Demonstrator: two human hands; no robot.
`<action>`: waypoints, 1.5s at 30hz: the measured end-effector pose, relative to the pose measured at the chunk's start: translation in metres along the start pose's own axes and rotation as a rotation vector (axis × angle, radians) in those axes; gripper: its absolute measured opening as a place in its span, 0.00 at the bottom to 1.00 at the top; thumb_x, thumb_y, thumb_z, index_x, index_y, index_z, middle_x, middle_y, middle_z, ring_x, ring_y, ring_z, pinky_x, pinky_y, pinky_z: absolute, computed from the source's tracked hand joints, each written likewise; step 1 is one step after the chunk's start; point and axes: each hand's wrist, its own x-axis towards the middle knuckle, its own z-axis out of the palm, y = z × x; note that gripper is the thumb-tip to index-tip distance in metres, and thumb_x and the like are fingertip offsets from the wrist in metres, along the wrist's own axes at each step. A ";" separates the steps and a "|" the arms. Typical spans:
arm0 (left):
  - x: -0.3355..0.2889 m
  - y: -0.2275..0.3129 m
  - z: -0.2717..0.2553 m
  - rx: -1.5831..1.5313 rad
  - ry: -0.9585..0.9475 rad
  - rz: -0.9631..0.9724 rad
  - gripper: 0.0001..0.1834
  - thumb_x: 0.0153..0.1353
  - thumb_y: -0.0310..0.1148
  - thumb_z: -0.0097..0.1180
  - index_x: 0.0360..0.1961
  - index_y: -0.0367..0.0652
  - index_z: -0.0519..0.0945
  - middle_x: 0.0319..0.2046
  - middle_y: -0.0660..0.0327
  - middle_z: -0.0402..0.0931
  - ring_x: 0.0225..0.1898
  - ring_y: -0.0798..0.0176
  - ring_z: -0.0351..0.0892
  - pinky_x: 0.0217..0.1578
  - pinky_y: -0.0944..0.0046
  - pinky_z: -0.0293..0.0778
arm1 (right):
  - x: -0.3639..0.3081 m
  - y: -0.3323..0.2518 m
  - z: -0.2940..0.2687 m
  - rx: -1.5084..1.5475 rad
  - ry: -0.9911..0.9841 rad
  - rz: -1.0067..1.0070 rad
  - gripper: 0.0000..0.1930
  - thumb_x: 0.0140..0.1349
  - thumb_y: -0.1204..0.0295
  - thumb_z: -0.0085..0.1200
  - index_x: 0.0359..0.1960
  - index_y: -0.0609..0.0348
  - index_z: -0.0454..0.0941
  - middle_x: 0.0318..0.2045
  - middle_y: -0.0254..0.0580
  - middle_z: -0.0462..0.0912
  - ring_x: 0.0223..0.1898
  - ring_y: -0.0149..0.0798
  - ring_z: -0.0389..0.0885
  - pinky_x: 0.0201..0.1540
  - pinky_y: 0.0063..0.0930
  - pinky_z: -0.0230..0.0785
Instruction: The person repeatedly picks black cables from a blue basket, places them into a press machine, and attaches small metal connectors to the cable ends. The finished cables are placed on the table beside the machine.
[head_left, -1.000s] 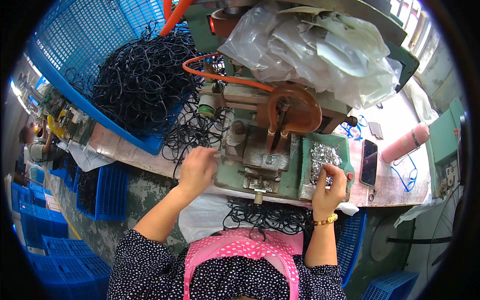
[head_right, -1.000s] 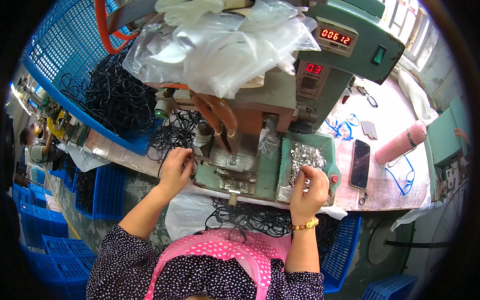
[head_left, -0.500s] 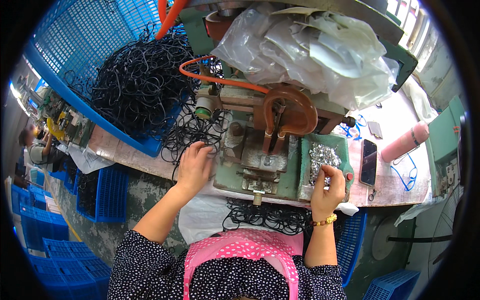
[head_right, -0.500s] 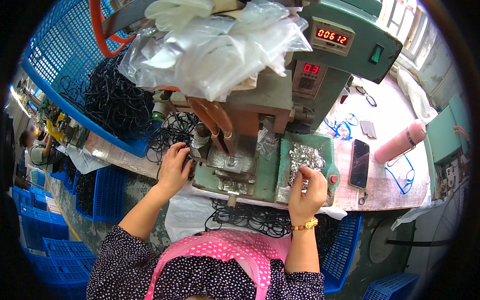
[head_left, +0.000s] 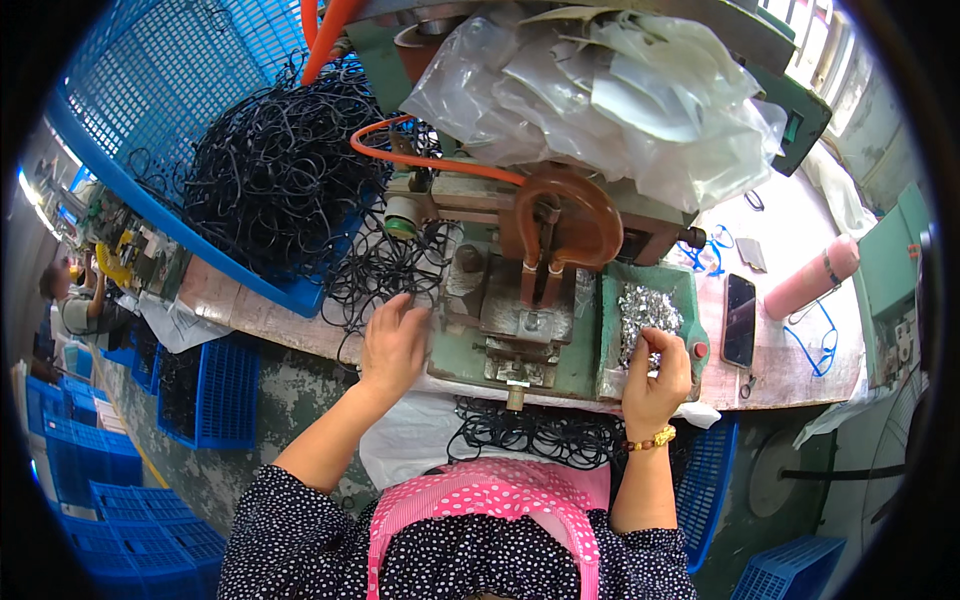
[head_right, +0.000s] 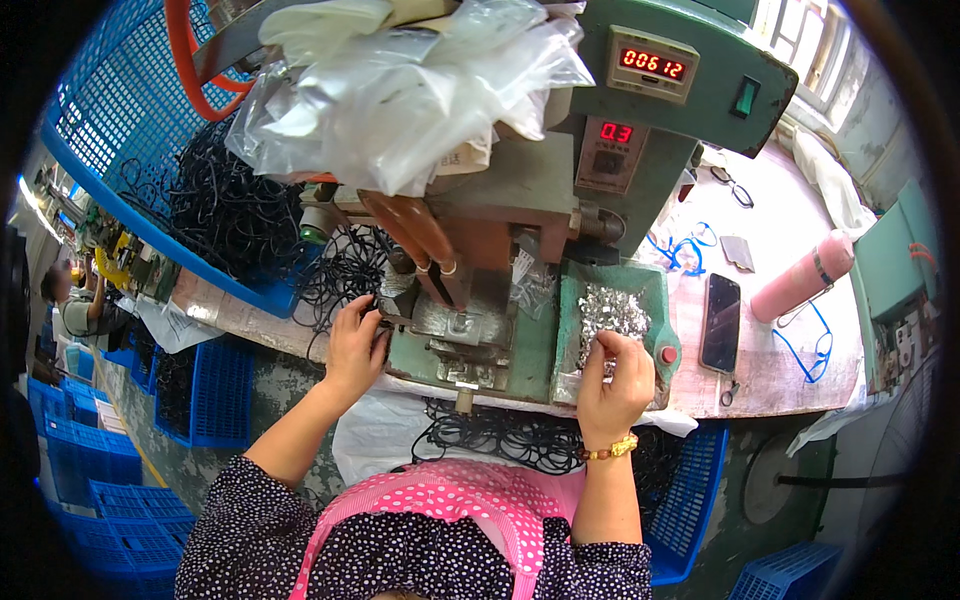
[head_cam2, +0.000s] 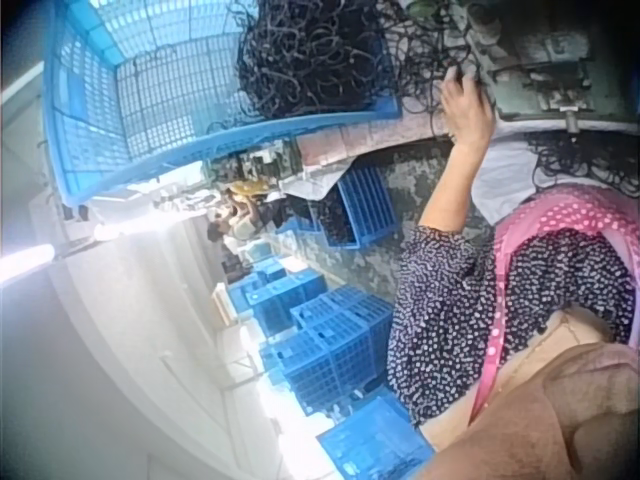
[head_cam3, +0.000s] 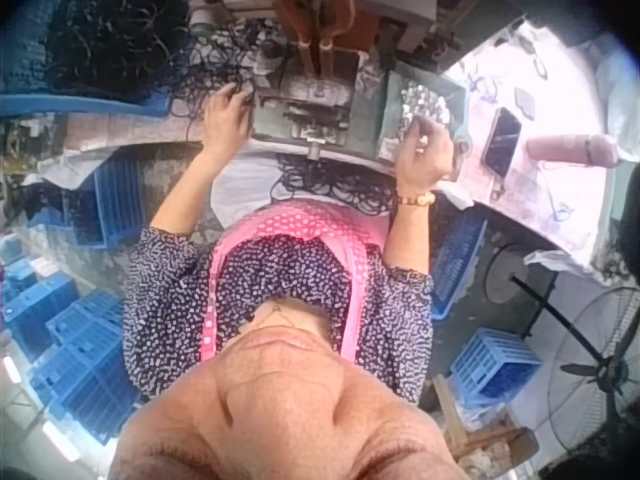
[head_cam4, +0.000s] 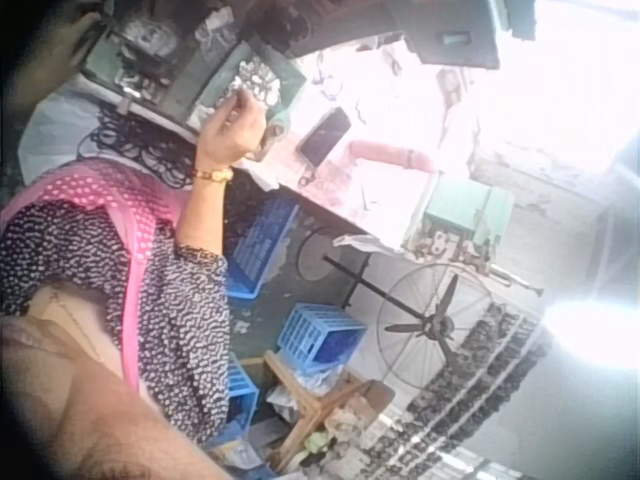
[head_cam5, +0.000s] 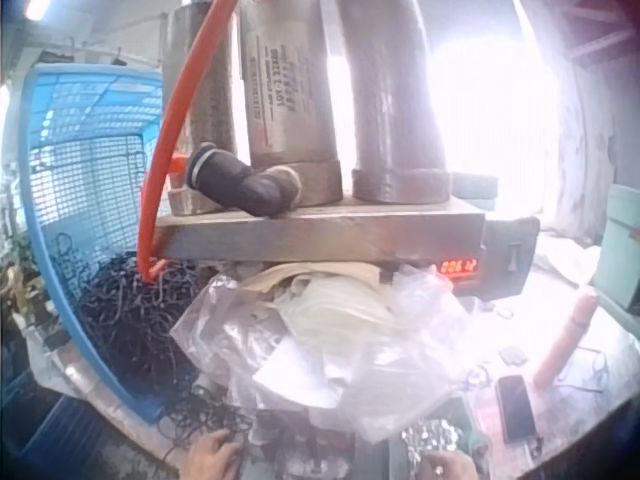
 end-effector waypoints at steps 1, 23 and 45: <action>0.000 0.000 0.001 0.005 0.005 0.001 0.20 0.56 0.24 0.59 0.52 0.44 0.79 0.57 0.46 0.72 0.56 0.40 0.72 0.59 0.46 0.69 | 0.000 0.000 0.000 -0.001 0.003 -0.008 0.07 0.58 0.84 0.60 0.37 0.61 0.80 0.29 0.42 0.82 0.28 0.43 0.79 0.34 0.36 0.70; -0.005 0.002 0.012 0.067 0.090 -0.020 0.20 0.55 0.23 0.59 0.51 0.44 0.79 0.57 0.50 0.72 0.56 0.43 0.71 0.58 0.47 0.67 | -0.002 0.002 0.000 0.001 -0.008 0.012 0.07 0.57 0.83 0.60 0.36 0.61 0.80 0.29 0.42 0.83 0.28 0.44 0.80 0.33 0.37 0.70; -0.007 0.002 0.013 0.070 0.093 -0.039 0.20 0.56 0.23 0.58 0.51 0.44 0.79 0.58 0.50 0.72 0.57 0.43 0.71 0.58 0.47 0.67 | -0.002 0.003 0.000 -0.002 0.008 -0.007 0.07 0.57 0.83 0.61 0.36 0.60 0.80 0.28 0.41 0.82 0.26 0.43 0.79 0.32 0.36 0.70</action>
